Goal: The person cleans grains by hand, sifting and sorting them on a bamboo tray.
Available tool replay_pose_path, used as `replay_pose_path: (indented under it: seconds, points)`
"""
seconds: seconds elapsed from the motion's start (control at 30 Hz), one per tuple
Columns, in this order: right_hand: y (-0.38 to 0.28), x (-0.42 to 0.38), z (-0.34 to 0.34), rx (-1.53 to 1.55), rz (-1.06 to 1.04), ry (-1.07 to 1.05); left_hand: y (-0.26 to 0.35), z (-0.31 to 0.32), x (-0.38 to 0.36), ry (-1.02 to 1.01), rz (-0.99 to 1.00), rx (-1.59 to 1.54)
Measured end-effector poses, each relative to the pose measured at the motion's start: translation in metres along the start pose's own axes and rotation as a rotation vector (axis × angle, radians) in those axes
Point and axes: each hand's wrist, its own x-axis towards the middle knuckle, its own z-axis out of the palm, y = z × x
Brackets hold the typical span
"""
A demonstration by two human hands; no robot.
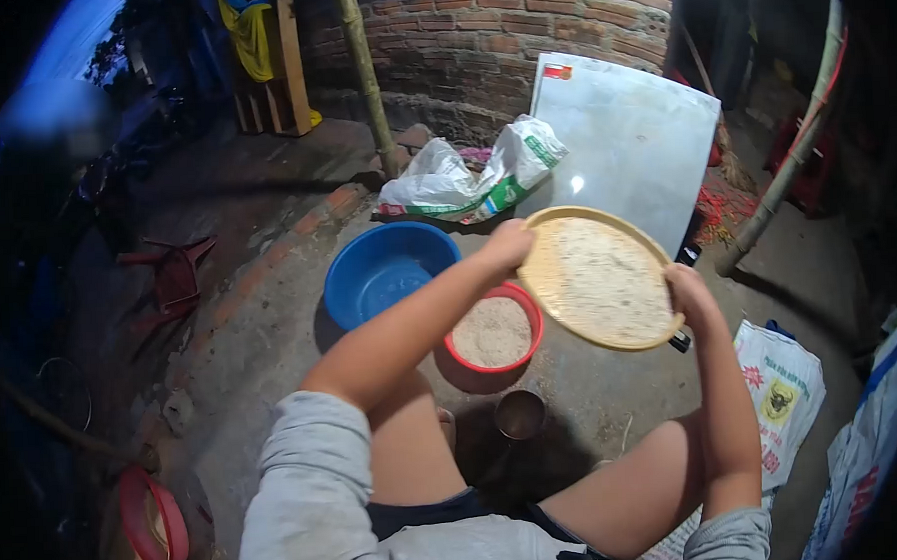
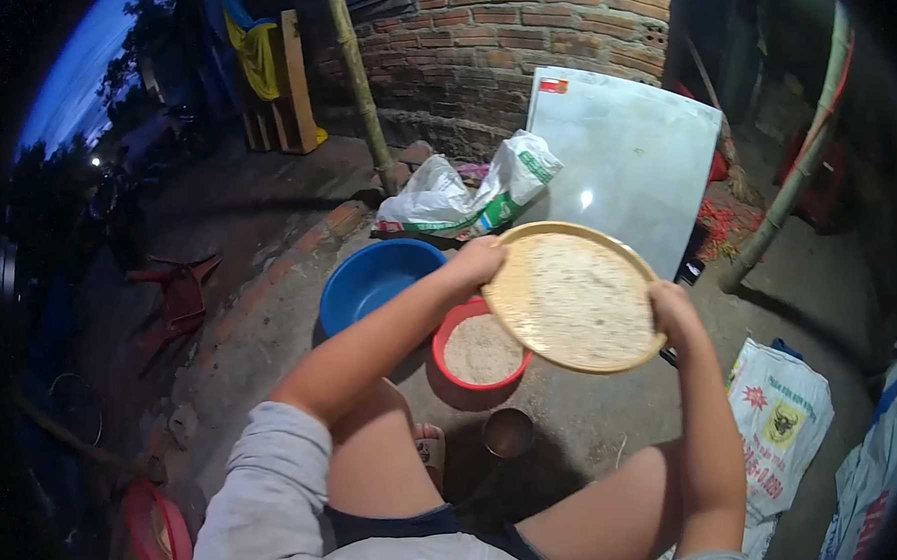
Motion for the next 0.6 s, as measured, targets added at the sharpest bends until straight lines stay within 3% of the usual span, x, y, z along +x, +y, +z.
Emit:
replay_pose_path:
  seconds: [0.03,0.1,0.17,0.23,0.3,0.37,0.47,0.6]
  points:
    - [-0.007,-0.006,-0.008,0.065,0.001,0.046,0.012,0.01,0.004,-0.014,-0.005,0.014]
    - [-0.012,-0.008,-0.027,0.192,-0.076,0.043,0.01,0.033,0.029,0.083,0.192,0.033]
    - [-0.004,0.004,-0.044,0.141,-0.084,0.088,0.004,0.046,0.046,0.095,0.289,0.026]
    - [-0.008,0.001,-0.042,0.107,-0.08,0.129,0.0,0.039,0.051,0.057,0.229,-0.026]
    - [-0.028,-0.01,-0.014,0.141,-0.203,0.214,-0.029,0.018,0.085,0.035,0.295,0.033]
    - [-0.029,0.0,0.006,0.096,-0.17,0.215,-0.04,-0.01,0.115,0.015,0.319,0.005]
    - [-0.049,-0.009,0.045,0.254,-0.149,0.155,-0.039,-0.046,0.132,-0.183,0.01,-0.139]
    - [-0.024,0.02,0.019,0.202,-0.094,0.152,-0.01,-0.033,0.095,-0.054,0.096,-0.117]
